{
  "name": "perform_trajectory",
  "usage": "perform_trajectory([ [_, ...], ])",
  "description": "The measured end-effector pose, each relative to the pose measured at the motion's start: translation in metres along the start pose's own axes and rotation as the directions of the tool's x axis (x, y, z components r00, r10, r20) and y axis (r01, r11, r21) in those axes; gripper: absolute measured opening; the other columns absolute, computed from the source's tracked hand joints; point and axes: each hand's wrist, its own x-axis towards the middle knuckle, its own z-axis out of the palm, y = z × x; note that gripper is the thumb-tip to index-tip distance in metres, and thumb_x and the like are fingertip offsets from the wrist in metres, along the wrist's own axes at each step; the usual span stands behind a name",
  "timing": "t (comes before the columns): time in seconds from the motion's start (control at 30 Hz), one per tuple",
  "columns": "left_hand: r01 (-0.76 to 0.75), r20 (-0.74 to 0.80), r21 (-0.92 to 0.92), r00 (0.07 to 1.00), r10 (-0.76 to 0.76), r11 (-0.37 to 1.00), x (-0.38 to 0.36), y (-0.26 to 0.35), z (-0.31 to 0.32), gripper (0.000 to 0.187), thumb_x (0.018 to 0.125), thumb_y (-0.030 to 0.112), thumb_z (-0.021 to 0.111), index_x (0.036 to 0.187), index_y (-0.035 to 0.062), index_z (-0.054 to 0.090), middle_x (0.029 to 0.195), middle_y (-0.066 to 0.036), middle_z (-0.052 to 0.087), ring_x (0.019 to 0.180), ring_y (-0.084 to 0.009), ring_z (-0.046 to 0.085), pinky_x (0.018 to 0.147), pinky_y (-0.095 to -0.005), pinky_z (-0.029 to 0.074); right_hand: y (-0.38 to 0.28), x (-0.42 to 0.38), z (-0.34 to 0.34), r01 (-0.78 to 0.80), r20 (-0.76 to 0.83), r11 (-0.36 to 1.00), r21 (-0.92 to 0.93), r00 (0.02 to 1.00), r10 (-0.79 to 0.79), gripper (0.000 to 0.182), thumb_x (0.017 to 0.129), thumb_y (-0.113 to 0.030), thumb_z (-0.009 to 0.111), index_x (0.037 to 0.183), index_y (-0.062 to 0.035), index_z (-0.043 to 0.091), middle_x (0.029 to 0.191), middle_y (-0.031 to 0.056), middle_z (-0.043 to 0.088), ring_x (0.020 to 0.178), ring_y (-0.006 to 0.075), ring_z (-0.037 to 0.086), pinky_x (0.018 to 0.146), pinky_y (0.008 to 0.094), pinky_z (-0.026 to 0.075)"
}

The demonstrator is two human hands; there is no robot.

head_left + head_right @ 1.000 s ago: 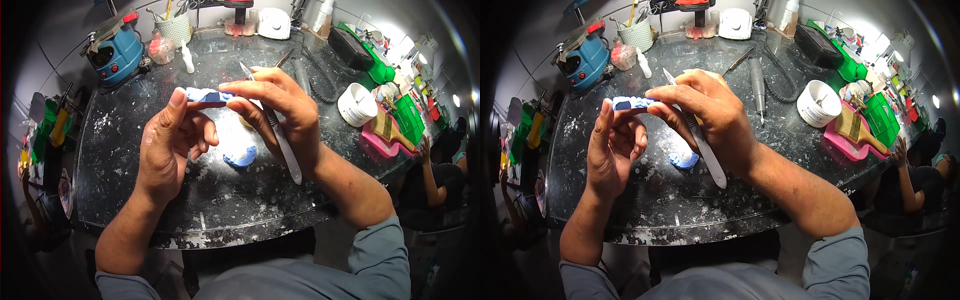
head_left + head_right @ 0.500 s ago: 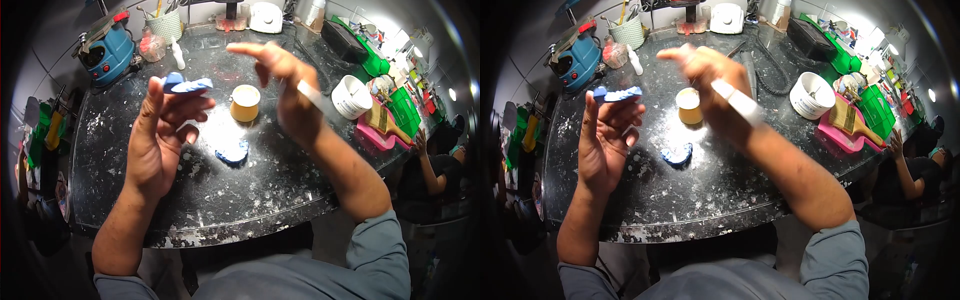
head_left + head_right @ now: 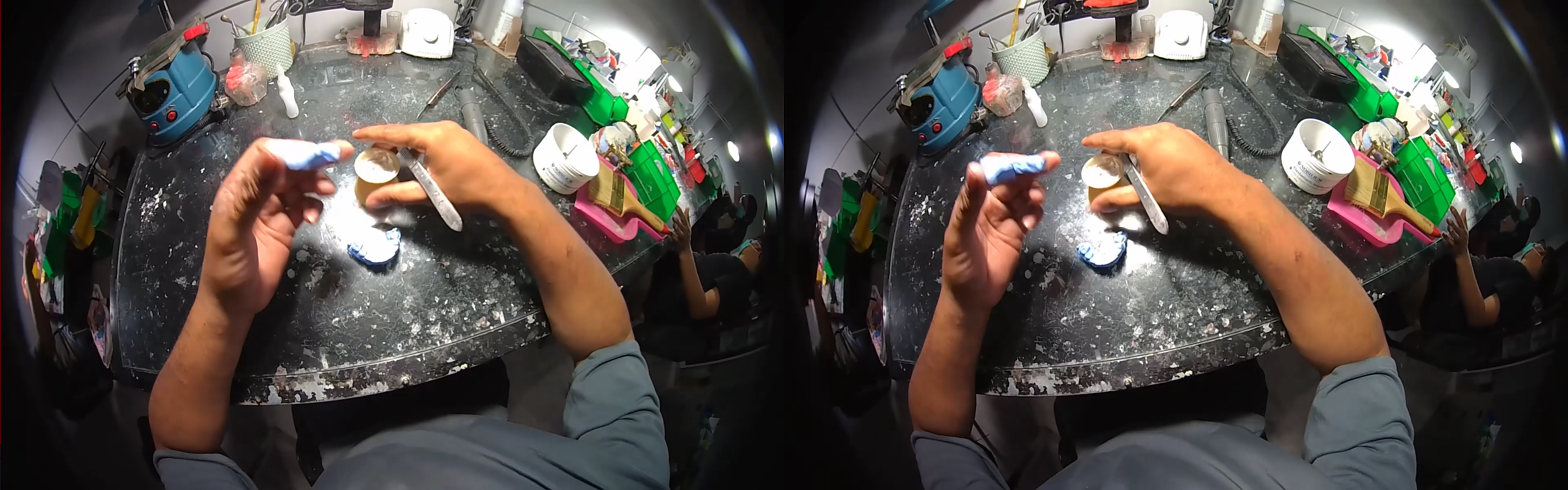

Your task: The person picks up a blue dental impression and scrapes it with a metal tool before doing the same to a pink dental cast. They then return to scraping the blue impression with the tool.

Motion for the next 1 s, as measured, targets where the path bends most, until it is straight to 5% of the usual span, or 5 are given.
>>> perform_trajectory([
  [0.13,0.057,0.039,0.153,0.997,-0.063,0.987,-0.005,0.001,0.016,0.071,0.091,0.056,0.063,0.130,-0.0010,0.046,0.120,-0.025,0.063,0.086,-0.0135,0.059,0.072,-0.0227,0.047,0.024,0.003,-0.013,0.062,-0.290,0.977,0.204,0.957,0.000,0.050,0.091,-0.040,0.065,0.132,-0.0120,0.061,0.124,0.0198,0.066,0.105,0.0287,0.068,0.091,0.0360,0.053],
  [0.2,0.085,0.100,0.157,0.990,-0.101,0.984,-0.004,0.002,0.013,0.075,0.088,0.055,0.069,0.131,-0.0024,0.045,0.119,-0.026,0.064,0.086,-0.0141,0.061,0.076,-0.0237,0.050,0.041,0.003,-0.030,0.038,-0.340,0.943,0.330,0.937,0.081,0.039,0.100,-0.024,0.040,0.122,0.0005,0.061,0.090,0.0108,0.066,0.077,0.0170,0.064,0.074,0.0305,0.055],
  [0.37,0.247,0.241,0.399,0.901,-0.361,0.883,-0.008,0.003,0.022,0.058,0.070,0.011,0.086,0.119,-0.0003,0.057,0.117,-0.016,0.067,0.118,-0.0251,0.062,0.105,-0.0371,0.045,0.018,0.003,-0.022,0.039,-0.282,0.665,0.746,0.923,0.263,0.027,0.095,-0.015,0.047,0.114,0.0018,0.055,0.078,0.0038,0.057,0.079,0.0132,0.059,0.075,0.0309,0.054],
  [0.6,-0.007,0.338,0.719,0.877,-0.341,0.695,-0.005,0.012,0.016,0.047,0.070,0.019,0.089,0.107,-0.0006,0.069,0.108,-0.010,0.071,0.108,-0.0209,0.067,0.099,-0.0352,0.048,0.018,0.005,-0.015,-0.071,-0.077,0.612,0.788,0.974,0.213,0.021,0.093,-0.023,0.070,0.088,-0.0031,0.069,0.072,0.0021,0.062,0.065,0.0085,0.059,0.055,0.0233,0.049],
  [1.0,-0.028,0.194,0.801,0.957,-0.216,0.598,0.004,0.021,-0.003,0.037,0.074,0.017,0.084,0.102,0.0020,0.067,0.093,-0.006,0.071,0.086,-0.0123,0.065,0.081,-0.0283,0.048,0.015,0.003,-0.007,-0.171,-0.027,0.644,0.746,0.958,0.286,0.046,0.102,-0.044,0.055,0.084,-0.0054,0.072,0.059,-0.0035,0.055,0.051,0.0033,0.048,0.047,0.0200,0.037],
])
